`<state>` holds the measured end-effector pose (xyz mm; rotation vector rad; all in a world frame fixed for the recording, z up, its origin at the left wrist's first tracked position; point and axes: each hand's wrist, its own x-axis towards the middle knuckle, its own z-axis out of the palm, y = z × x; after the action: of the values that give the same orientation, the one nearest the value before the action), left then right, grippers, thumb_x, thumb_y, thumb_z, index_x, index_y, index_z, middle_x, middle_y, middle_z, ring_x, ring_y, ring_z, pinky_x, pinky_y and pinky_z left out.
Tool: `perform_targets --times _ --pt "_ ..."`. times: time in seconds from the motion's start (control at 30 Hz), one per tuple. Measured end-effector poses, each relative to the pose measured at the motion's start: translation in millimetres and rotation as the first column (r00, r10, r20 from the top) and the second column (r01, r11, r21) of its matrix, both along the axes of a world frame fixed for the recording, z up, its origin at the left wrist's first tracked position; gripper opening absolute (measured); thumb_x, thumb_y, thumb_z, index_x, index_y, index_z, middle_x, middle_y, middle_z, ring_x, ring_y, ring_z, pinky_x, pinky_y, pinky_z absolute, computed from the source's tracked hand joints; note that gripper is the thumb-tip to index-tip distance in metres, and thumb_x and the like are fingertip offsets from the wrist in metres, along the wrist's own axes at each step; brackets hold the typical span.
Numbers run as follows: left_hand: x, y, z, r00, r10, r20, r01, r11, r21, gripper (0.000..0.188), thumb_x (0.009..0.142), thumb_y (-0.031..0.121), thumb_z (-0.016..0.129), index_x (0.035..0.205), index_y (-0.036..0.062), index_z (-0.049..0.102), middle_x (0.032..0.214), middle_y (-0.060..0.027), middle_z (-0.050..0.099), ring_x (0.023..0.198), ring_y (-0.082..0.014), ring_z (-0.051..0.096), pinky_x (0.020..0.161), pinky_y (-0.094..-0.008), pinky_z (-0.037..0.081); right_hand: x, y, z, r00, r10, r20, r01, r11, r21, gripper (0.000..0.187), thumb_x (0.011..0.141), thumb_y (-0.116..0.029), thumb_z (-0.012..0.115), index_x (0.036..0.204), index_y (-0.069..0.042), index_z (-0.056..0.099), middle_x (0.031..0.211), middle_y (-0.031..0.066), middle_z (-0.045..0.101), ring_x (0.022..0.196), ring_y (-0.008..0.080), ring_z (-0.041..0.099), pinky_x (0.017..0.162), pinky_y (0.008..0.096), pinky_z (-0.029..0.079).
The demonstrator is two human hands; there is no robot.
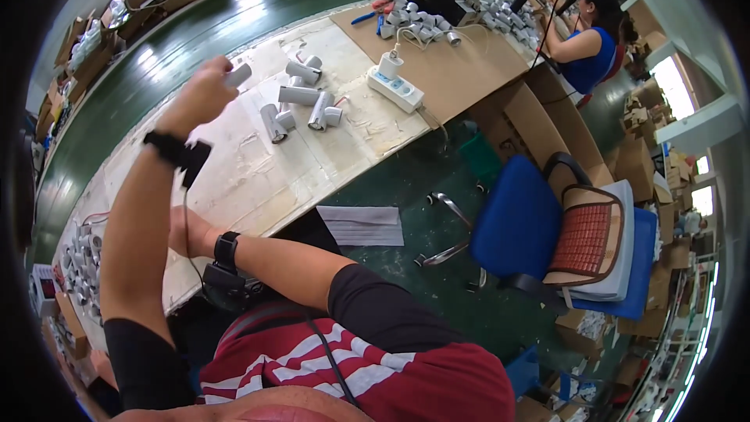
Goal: The person picks up a plastic component, touches its wires with a multimeter probe, and sets it down, repeating this process for several more components while occasionally moving others across the table.
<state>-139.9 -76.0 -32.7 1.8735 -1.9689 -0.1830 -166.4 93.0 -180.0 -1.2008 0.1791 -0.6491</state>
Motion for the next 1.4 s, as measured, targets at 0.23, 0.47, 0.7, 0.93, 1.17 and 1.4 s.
perform_targets --times 0.23,0.47,0.7,0.93,1.17,1.4 --pt "30.6 263.8 34.4 0.336 0.063 -0.94 -0.105 0.994 0.029 0.049 0.086 0.007 0.069 0.133 -0.004 0.06 0.125 -0.0135 0.067 0.107 -0.0207 0.065 0.095 -0.0348 0.053 -39.9 -9.2 67.0 0.936 -0.063 -0.348 -0.019 0.974 -0.227 0.012 0.094 -0.016 0.065 0.096 -0.005 0.066 0.075 0.0075 0.065 0.068 0.0191 0.063 0.062 0.0365 0.052" --pt "69.1 380.7 -42.3 0.597 0.393 -0.7 -0.486 0.871 0.075 0.048 0.09 0.016 0.077 0.13 -0.005 0.06 0.116 -0.015 0.068 0.106 -0.0184 0.065 0.094 -0.0276 0.051 -32.0 -5.1 63.5 0.916 -0.117 -0.383 0.09 0.992 -0.088 0.016 0.098 -0.018 0.067 0.093 -0.003 0.067 0.077 0.0106 0.069 0.06 0.0164 0.066 0.053 0.031 0.055" --pt "66.2 399.7 -77.8 0.417 0.38 -0.825 -0.539 0.835 0.112 0.057 0.08 0.016 0.088 0.127 -0.0041 0.062 0.11 -0.0129 0.07 0.102 -0.0169 0.065 0.092 -0.0285 0.052 -8.5 50.8 62.6 0.943 -0.095 -0.318 0.092 0.995 -0.024 0.019 0.097 -0.015 0.071 0.098 0.004 0.066 0.079 0.0106 0.071 0.062 0.0148 0.067 0.056 0.026 0.056" --pt "70.0 395.9 -79.8 0.445 0.381 -0.81 -0.547 0.832 0.091 0.059 0.08 0.018 0.088 0.127 -0.0047 0.062 0.106 -0.0124 0.071 0.098 -0.0171 0.067 0.088 -0.0293 0.054 -1.3 56.5 63.0 0.904 -0.152 -0.4 0.105 0.985 -0.137 0.018 0.095 -0.014 0.073 0.096 0.003 0.067 0.078 0.0095 0.071 0.059 0.0137 0.066 0.054 0.0251 0.055" --pt "70.1 394.3 -87.8 0.417 0.378 -0.827 -0.571 0.817 0.086 0.059 0.081 0.019 0.088 0.128 -0.0046 0.061 0.107 -0.0125 0.072 0.096 -0.0172 0.068 0.086 -0.0297 0.055 3.0 55.7 57.9 0.887 -0.225 -0.403 0.143 0.964 -0.225 0.017 0.094 -0.014 0.074 0.092 0.002 0.068 0.074 0.0074 0.07 0.056 0.0122 0.065 0.052 0.0236 0.052" --pt "70.7 388.4 -88.5 0.431 0.34 -0.836 -0.567 0.822 0.042 0.061 0.082 0.017 0.087 0.132 -0.004 0.059 0.117 -0.0149 0.068 0.105 -0.0185 0.065 0.093 -0.0308 0.052 4.0 47.3 45.0 0.851 -0.394 -0.348 0.21 0.862 -0.462 0.014 0.094 -0.014 0.072 0.088 -0.002 0.068 0.071 0.0082 0.068 0.057 0.0124 0.064 0.05 0.0294 0.049"
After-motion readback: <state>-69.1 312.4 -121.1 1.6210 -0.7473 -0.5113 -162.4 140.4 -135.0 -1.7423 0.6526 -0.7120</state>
